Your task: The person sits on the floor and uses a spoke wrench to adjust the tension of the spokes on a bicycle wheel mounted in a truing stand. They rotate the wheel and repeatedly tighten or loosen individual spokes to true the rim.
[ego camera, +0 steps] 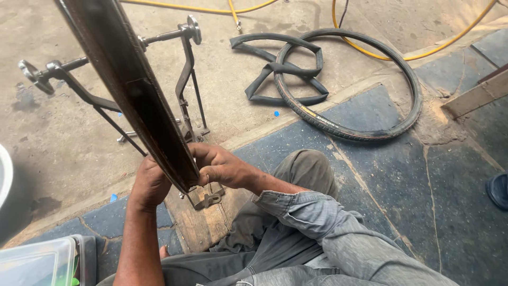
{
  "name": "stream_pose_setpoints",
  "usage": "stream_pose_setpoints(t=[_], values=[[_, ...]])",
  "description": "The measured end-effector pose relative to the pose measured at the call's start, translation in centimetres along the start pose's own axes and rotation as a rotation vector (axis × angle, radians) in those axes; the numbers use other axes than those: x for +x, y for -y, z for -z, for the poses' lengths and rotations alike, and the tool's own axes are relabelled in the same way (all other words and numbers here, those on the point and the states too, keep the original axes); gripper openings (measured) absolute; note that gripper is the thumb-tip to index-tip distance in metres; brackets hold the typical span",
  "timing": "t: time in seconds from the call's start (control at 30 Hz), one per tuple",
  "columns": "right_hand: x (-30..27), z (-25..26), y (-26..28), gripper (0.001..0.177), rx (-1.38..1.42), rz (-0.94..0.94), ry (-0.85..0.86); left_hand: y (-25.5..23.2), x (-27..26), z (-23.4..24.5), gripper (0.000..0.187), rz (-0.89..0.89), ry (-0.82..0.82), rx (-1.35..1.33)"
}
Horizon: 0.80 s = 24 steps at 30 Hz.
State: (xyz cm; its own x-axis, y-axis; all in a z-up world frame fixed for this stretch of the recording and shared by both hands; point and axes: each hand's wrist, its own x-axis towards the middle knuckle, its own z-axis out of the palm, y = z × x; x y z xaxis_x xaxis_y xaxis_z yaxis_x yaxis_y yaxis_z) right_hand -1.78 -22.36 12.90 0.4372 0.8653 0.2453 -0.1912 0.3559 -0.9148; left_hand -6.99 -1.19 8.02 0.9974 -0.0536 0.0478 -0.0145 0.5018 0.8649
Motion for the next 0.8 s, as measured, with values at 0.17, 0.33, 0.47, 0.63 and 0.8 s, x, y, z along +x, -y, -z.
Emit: stream_pose_setpoints(t=[0.17, 0.33, 0.47, 0.63, 0.8], values=[[-0.7, -0.5, -0.4, 0.066, -0.020, -0.007, -0.067, 0.8, 0.0, 0.5, 0.017, 0.009, -0.003, 0.065], [-1.1, -0.5, -1.4, 0.069, 0.051, 0.058, -0.065, 1.3, 0.2, 0.8, 0.019, 0.075, -0.029, 0.036], [-1.5, -0.5, -2.0, 0.057, 0.063, 0.080, -0.104, 1.4, 0.3, 0.5, 0.021, 0.044, -0.009, 0.029], [-3.9, -1.8, -2.7, 0.023, -0.556, 0.417, -0.351, -0.2, 0.5, -0.8, 0.034, 0.062, -0.059, 0.195], [-5.5, 0.3, -6.2, 0.023, 0.142, 0.017, -0.696, 2.0, 1.7, 1.2, 0.040, 0.096, -0.022, 0.150]])
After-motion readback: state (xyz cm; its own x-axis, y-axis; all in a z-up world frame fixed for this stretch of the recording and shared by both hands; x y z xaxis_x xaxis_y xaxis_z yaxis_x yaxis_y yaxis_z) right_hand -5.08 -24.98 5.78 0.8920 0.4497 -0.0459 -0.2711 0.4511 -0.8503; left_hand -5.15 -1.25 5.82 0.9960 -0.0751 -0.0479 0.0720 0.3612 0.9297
